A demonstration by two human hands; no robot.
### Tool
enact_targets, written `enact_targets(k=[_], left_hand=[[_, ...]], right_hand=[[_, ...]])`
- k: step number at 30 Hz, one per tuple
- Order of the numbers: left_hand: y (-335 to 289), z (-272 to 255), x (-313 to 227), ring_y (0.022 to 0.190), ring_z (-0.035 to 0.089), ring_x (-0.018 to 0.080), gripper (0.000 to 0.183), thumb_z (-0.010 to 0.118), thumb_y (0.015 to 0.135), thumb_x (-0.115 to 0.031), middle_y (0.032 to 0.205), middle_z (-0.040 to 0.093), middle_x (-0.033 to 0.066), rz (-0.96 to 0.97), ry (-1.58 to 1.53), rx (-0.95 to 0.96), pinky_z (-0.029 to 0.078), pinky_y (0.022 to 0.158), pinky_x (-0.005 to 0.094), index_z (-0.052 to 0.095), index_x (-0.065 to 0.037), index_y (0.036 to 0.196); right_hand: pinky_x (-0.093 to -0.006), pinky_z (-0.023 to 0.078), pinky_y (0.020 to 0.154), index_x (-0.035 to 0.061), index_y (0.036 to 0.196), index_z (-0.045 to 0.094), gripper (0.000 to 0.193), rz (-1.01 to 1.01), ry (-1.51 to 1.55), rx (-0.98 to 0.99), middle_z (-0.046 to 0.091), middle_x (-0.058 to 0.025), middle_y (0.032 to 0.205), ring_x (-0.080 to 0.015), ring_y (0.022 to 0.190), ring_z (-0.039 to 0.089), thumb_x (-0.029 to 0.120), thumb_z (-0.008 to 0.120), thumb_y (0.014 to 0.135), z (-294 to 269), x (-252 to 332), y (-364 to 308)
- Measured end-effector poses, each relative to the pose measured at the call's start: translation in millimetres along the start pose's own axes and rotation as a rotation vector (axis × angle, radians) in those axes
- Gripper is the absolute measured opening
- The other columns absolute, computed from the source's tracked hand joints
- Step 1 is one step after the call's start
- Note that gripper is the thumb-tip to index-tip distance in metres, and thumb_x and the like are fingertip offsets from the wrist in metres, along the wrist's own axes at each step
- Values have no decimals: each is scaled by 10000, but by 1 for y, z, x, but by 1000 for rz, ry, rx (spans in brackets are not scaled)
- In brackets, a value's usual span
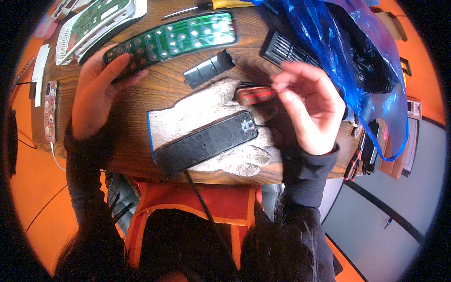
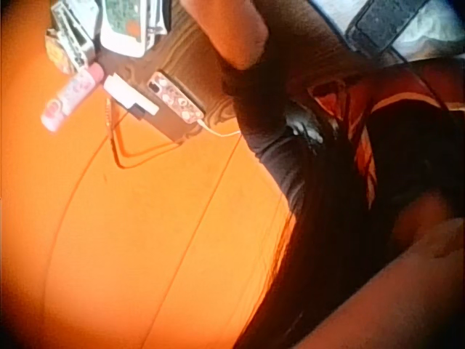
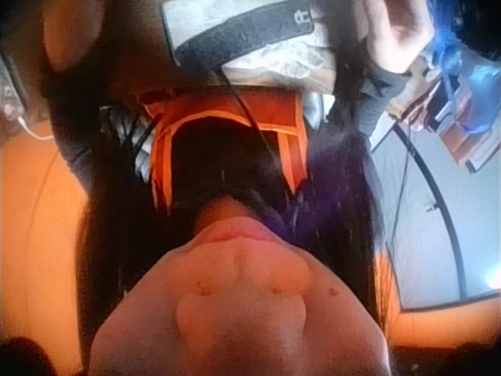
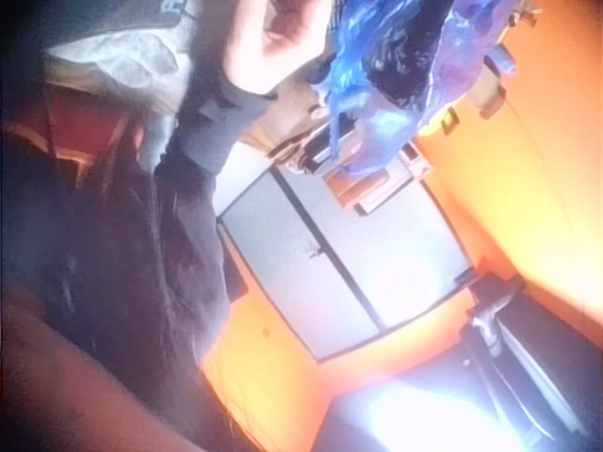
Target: The person disassembles a black remote control using a screwdriver, removes the battery cover, and separates the casing to expose the circuit board. They then reassemble the remote control and test the buttons.
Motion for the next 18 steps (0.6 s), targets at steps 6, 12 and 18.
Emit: enact_targets(k=[6, 12, 18], left_hand=[[6, -18, 12, 933, 597, 183, 279, 550, 884, -134, 1030, 587, 126, -23, 83, 26, 503, 862, 287, 508, 67, 1073], [9, -12, 17, 911, 610, 184, 251, 570, 874, -124, 978, 587, 116, -62, 133, 50, 515, 820, 254, 515, 64, 1031], [6, -10, 22, 736, 642, 133, 240, 606, 852, -124, 852, 589, 74, -106, 307, -18, 532, 660, 191, 533, 48, 1001]], right_hand=[[-299, 472, 729, -4, 814, 655, 166, -147, -325, 335, 644, -102, 824, -212, 779, 607, 60, 717, 673, -10, -1, -4], [-367, 444, 797, 24, 979, 610, 388, -309, -384, 698, 579, -104, 1002, -267, 925, 553, 247, 712, 679, 28, 4, -13], [-378, 388, 848, 35, 1048, 581, 485, -298, -487, 727, 543, -91, 1050, -280, 987, 513, 269, 673, 633, 44, 5, -22]])
Point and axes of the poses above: each hand's wrist, its own y-axis towards the middle knuckle, its own z-axis out of the palm, x = y × z, the point moved 2 cm from there along y, towards the middle knuckle
